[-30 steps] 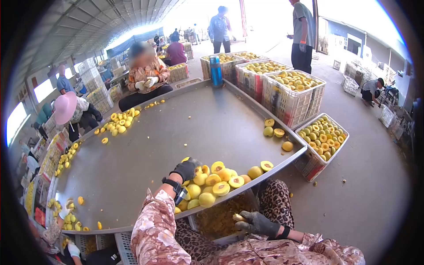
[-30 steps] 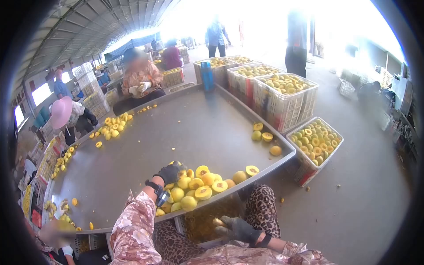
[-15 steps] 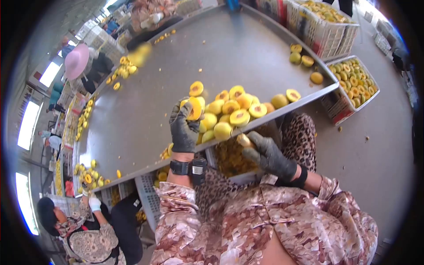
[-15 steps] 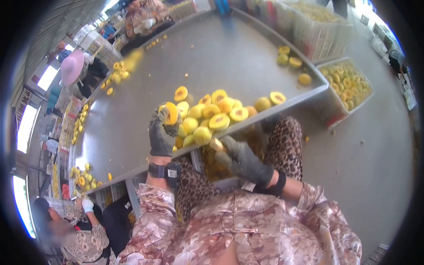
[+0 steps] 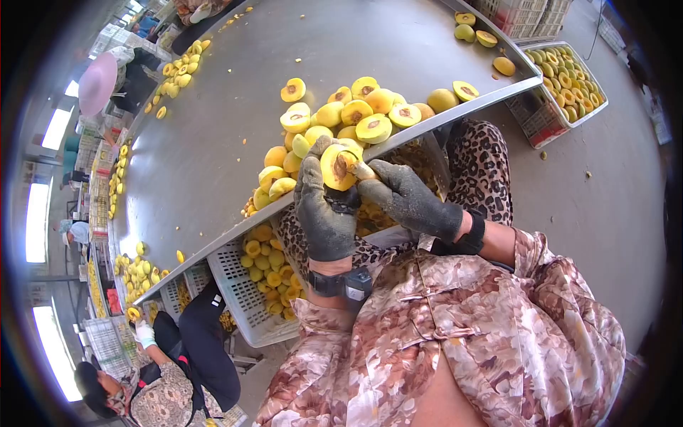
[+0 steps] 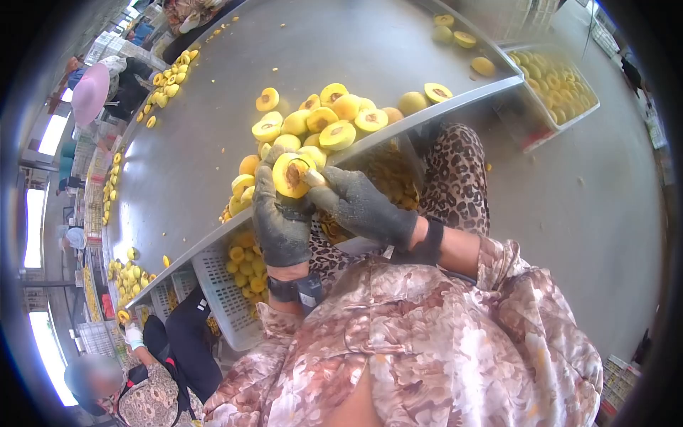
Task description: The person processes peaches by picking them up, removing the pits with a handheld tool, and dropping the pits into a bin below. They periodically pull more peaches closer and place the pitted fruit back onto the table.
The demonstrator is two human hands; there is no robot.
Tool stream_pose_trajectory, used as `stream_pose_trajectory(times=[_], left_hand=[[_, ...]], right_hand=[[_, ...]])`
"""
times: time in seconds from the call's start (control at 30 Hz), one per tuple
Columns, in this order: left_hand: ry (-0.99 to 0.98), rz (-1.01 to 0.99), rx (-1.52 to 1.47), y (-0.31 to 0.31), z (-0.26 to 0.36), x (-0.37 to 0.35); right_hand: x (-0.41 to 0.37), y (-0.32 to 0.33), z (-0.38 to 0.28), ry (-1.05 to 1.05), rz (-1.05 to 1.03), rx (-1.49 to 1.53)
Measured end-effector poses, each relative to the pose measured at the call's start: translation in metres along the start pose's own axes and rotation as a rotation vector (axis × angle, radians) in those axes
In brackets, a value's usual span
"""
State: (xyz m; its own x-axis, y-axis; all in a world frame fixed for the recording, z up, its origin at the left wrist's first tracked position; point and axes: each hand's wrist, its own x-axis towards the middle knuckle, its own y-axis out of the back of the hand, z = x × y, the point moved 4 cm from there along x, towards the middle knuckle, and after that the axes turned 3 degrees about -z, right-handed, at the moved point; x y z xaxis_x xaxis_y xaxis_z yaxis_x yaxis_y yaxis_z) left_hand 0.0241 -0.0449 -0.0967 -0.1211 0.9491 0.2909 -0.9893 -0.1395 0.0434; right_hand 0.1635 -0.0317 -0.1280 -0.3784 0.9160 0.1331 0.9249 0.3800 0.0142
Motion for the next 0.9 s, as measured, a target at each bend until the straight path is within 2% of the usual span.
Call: stream_pose_trajectory(times=[0.07, 0.17, 0.3, 0.5, 0.6, 0.63, 0.67, 0.73, 0.77, 0.8, 0.83, 0.9], left_hand=[[0.298, 0.154, -0.759, -0.011, -0.02, 0.004], [0.216, 0.152, -0.576, -0.013, -0.026, 0.009], [0.226, 0.207, -0.593, -0.021, -0.015, 0.015], [0.229, 0.213, -0.621, -0.029, -0.007, 0.019], [0.131, 0.165, -0.629, -0.033, -0.008, 0.024], [0.106, 0.193, -0.545, -0.034, -0.004, 0.022], [0.085, 0.224, -0.522, -0.034, -0.008, 0.021], [0.094, 0.232, -0.425, -0.038, -0.002, 0.018], [0.018, 0.148, -0.276, -0.038, 0.011, 0.017], [-0.061, 0.115, -0.224, -0.039, 0.016, 0.018], [-0.08, 0.105, -0.193, -0.041, 0.027, 0.016], [-0.172, 0.015, -0.133, -0.041, 0.042, 0.013]], right_hand=[[-0.001, -0.003, 0.009, 0.059, 0.006, 0.009], [-0.003, -0.007, 0.012, 0.091, 0.004, -0.022], [-0.005, -0.004, 0.017, 0.139, 0.0, -0.122], [-0.008, -0.004, 0.015, 0.258, 0.04, -0.029], [-0.012, -0.004, 0.017, 0.065, -0.076, 0.233], [-0.014, -0.003, 0.025, -0.009, -0.117, 0.303], [-0.011, 0.003, 0.016, 0.12, -0.097, 0.124], [-0.015, 0.008, 0.009, 0.062, -0.126, 0.143], [-0.016, 0.009, 0.019, 0.06, -0.132, 0.133], [-0.019, 0.005, 0.003, 0.025, -0.084, 0.231], [-0.02, 0.006, 0.001, 0.1, -0.089, 0.209], [-0.027, 0.001, 0.004, 0.039, -0.163, 0.37]])
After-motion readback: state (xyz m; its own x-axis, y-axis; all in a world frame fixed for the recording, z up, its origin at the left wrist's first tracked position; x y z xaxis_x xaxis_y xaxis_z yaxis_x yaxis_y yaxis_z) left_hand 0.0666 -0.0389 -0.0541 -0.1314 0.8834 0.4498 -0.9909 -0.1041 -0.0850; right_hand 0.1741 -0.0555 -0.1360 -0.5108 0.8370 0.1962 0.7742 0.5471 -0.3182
